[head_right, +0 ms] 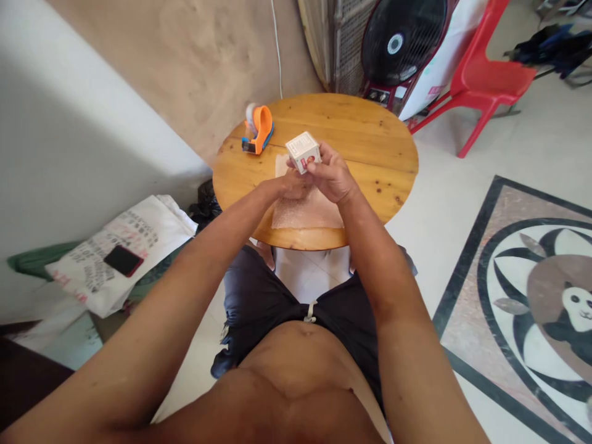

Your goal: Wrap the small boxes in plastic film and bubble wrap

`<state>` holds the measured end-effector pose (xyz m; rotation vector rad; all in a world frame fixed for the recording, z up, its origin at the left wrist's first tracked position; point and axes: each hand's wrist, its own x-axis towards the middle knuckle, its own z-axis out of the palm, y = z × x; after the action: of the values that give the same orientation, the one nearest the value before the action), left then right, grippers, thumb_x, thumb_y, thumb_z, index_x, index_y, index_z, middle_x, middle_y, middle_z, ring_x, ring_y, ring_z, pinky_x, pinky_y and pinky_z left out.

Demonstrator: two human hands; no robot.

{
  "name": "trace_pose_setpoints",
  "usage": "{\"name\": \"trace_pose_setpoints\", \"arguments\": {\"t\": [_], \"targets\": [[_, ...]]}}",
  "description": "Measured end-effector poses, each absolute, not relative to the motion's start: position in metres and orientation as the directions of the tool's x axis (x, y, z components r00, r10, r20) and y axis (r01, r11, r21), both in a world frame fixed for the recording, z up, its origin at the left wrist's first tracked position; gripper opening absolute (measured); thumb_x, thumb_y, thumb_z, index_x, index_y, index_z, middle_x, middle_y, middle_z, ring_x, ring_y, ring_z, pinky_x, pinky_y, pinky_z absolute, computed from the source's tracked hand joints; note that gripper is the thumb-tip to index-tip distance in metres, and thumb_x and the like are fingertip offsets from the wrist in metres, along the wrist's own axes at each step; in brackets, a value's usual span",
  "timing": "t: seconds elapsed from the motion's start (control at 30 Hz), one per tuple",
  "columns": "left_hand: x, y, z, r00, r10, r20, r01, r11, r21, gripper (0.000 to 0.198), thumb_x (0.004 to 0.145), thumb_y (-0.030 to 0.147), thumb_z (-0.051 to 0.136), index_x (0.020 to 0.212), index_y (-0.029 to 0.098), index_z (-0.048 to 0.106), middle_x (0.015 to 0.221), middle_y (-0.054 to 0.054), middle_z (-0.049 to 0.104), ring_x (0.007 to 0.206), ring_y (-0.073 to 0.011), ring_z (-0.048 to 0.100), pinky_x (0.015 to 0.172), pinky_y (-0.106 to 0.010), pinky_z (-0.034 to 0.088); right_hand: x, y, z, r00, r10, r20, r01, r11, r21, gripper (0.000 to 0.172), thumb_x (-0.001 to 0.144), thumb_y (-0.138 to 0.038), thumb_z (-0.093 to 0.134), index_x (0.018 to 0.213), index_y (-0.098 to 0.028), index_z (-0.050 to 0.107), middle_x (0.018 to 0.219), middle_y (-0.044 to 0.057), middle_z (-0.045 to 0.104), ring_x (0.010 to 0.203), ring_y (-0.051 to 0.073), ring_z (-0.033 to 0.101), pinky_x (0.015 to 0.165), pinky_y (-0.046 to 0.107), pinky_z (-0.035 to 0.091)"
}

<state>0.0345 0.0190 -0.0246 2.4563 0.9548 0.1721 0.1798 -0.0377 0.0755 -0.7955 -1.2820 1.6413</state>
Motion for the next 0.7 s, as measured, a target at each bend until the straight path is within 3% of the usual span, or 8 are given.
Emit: {"name": "trace_pose_setpoints", "arguments": {"t": [0.13, 0.3, 0.4, 0.5, 0.7], "targets": [[0.029, 0.019, -0.029, 0.744, 0.668, -0.033, 0.603, -0.648, 0.466, 0.055, 0.075, 0.024, 0.053, 0.128, 0.013, 0.061, 0.139, -0.014, 0.057, 0.14, -0.0376, 0.04, 0.12, -0.049, 0.03, 0.187, -0.024, 0.031, -0.334, 0.942, -0.026, -0.231, -0.108, -0.967, 0.062, 0.056, -0.051, 0.089, 0.104, -0.026, 0.058, 0.097, 0.002, 0.072, 0.096, 0.024, 0.069, 0.079, 0.038, 0.059], [0.011, 0.027, -0.03, 0.776, 0.619, 0.12, 0.476, -0.7, 0.533, 0.085, 0.069, 0.03, 0.06, 0.149, 0.013, 0.039, 0.159, -0.015, 0.035, 0.149, -0.0339, 0.027, 0.124, -0.046, 0.022, 0.203, -0.018, 0.004, -0.217, 0.976, -0.007, -0.076, -0.024, -0.997, 0.062, 0.054, -0.048, 0.089, 0.104, -0.026, 0.059, 0.095, 0.001, 0.072, 0.091, 0.023, 0.068, 0.079, 0.037, 0.058], [-0.004, 0.029, -0.022, 0.746, 0.665, -0.036, 0.578, -0.62, 0.53, 0.099, 0.069, 0.041, 0.066, 0.155, 0.012, 0.027, 0.164, -0.018, 0.022, 0.152, -0.0371, 0.018, 0.125, -0.05, 0.015, 0.205, -0.018, 0.003, -0.234, 0.972, 0.011, 0.082, 0.031, -0.996, 0.066, 0.054, -0.053, 0.087, 0.107, -0.025, 0.06, 0.101, 0.003, 0.073, 0.097, 0.025, 0.068, 0.088, 0.042, 0.056], [-0.014, 0.025, -0.012, 0.702, 0.684, -0.197, 0.676, -0.553, 0.486, 0.101, 0.074, 0.053, 0.064, 0.158, 0.014, 0.021, 0.166, -0.018, 0.015, 0.154, -0.0397, 0.009, 0.123, -0.057, 0.007, 0.203, -0.021, 0.003, -0.238, 0.971, 0.016, 0.241, 0.075, -0.968, 0.074, 0.055, -0.059, 0.083, 0.116, -0.024, 0.061, 0.111, 0.006, 0.072, 0.104, 0.028, 0.067, 0.096, 0.046, 0.053], [-0.015, 0.021, -0.002, 0.687, 0.685, -0.243, 0.707, -0.552, 0.442, 0.09, 0.08, 0.049, 0.061, 0.158, 0.026, 0.022, 0.168, -0.011, 0.014, 0.154, -0.0366, 0.009, 0.121, -0.06, 0.007, 0.205, -0.029, 0.002, -0.318, 0.944, 0.084, 0.499, 0.242, -0.832, 0.068, 0.068, -0.053, 0.075, 0.128, -0.021, 0.064, 0.113, 0.007, 0.072, 0.093, 0.027, 0.068, 0.087, 0.043, 0.055]]}}
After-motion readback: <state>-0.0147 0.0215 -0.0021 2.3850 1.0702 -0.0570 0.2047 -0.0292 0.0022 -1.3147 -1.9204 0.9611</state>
